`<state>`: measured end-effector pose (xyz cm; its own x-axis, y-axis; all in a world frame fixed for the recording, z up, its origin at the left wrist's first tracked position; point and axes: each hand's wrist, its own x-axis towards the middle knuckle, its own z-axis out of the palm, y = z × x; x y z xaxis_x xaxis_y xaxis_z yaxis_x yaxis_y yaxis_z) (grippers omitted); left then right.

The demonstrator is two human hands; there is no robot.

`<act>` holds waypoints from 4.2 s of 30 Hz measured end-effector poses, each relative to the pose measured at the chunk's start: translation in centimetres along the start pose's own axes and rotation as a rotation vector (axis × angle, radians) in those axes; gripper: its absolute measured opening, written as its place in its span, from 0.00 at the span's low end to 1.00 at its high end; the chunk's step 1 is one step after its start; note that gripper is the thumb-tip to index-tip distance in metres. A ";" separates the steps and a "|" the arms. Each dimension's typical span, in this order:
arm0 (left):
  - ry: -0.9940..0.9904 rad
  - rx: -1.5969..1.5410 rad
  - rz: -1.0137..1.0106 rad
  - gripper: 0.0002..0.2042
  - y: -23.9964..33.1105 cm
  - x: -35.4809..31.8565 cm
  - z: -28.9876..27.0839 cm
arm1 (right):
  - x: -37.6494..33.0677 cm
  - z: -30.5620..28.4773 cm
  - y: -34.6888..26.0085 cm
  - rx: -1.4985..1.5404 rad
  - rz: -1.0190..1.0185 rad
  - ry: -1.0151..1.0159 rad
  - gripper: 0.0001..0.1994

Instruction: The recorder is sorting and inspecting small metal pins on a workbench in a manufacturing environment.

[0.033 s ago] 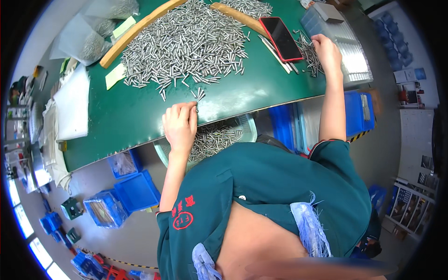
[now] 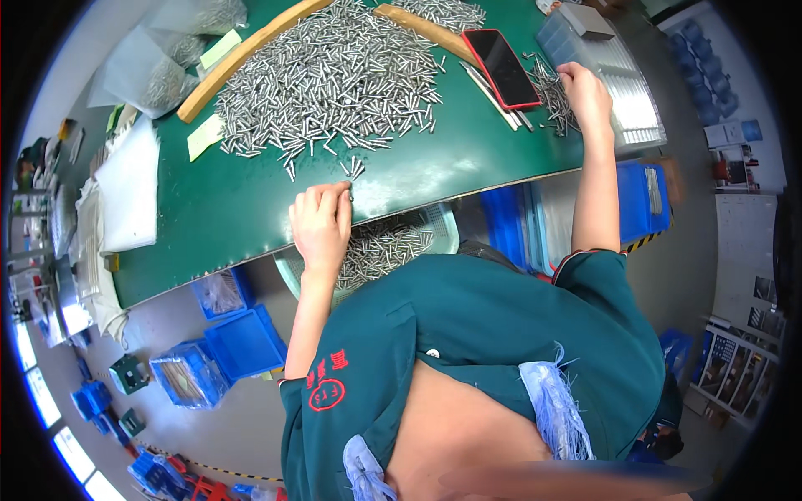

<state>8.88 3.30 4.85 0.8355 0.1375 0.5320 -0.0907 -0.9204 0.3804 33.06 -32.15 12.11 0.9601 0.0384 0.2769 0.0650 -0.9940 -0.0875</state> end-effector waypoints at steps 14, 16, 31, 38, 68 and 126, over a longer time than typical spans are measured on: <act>-0.136 -0.015 -0.020 0.09 1.4 0.1 -0.5 | -12.1 0.0 -16.2 0.816 -0.658 -0.437 0.09; -0.171 -0.083 -0.032 0.08 1.8 0.3 -1.0 | -14.3 1.1 -17.7 0.755 -0.754 -0.397 0.11; -0.177 0.081 -0.109 0.06 -0.4 2.0 -1.1 | -12.6 3.2 -20.9 0.605 -0.926 -0.292 0.12; -0.225 0.071 -0.147 0.07 0.9 0.5 -2.1 | -12.5 3.1 -21.1 0.665 -1.023 -0.241 0.10; -0.112 -0.101 -0.181 0.08 1.6 0.1 -0.7 | -15.6 1.8 -19.7 0.695 -0.881 -0.346 0.12; -0.666 -1.910 -1.234 0.16 1.9 -2.8 -1.3 | -17.1 0.0 -18.1 0.628 -0.953 -0.406 0.10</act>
<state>5.70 1.61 5.07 0.8275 -0.3045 -0.4717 0.5129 0.7517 0.4146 15.42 -14.84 8.92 0.4628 0.8695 0.1727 0.8050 -0.3306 -0.4927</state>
